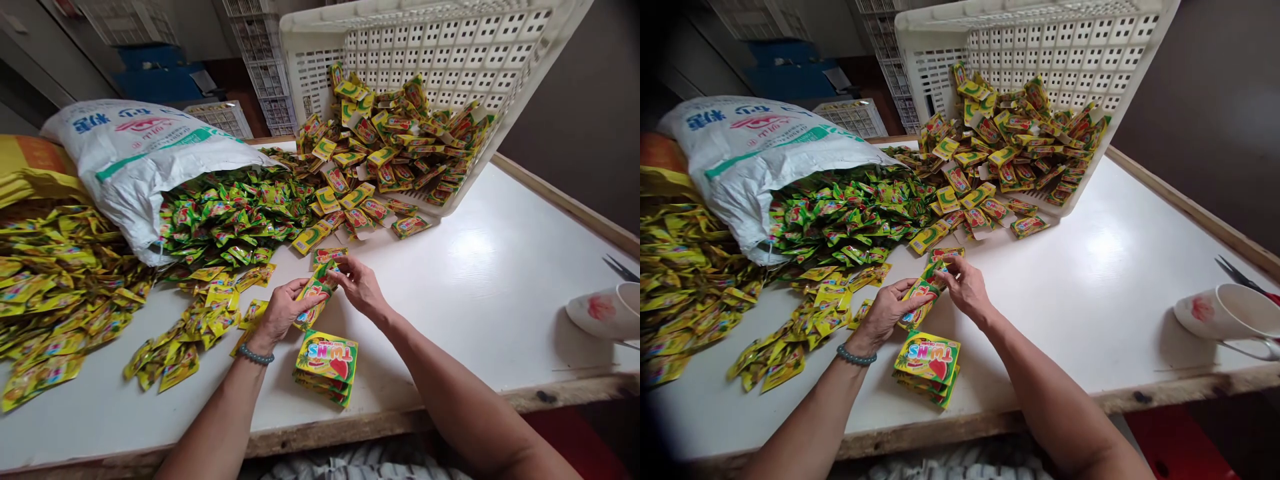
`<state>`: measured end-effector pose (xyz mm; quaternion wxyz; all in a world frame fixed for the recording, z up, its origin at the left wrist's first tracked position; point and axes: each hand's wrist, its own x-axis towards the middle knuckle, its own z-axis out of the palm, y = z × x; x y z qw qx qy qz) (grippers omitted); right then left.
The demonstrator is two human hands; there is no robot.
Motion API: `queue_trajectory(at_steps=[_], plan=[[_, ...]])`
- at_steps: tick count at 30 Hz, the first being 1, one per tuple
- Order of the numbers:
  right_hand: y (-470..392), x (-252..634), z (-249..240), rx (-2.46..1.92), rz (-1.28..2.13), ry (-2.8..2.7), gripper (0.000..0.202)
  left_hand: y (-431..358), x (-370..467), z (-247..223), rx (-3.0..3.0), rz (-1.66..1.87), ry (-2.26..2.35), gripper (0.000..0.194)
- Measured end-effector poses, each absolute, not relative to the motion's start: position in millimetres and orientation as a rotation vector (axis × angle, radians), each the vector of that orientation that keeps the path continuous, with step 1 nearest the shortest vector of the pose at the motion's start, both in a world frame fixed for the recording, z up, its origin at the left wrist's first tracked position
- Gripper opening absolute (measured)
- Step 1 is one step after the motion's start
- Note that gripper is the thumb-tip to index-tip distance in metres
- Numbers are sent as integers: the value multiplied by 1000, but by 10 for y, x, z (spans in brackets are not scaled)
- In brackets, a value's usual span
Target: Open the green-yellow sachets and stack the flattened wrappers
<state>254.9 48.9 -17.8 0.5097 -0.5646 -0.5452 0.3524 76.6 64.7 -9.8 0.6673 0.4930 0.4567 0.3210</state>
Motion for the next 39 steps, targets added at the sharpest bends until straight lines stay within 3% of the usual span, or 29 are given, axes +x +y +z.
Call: queue_trajectory(at_steps=[7,12,19,26,32,39], plan=[[455,2515,-120,-1326,860,-1346,33,658,763,-106,1096,737,999,44],[440,2491,-115,-1387,628,-1475,27,675,761,-105,1089,788,999,45],[385,2361,-109,-1436,708,-1708,24,690,748,-127,1177,819,1018,48],[442,2396,-163,-1273,698,-1294,29,632,827,7,1086,1012,1086,79],[476,2336,-296,-1161,1097,-1294,39,632,743,-64,1233,946,1034,52],[470,2414,-247,-1212,1066,-1284,43,632,744,-53,1161,931,1014,57]])
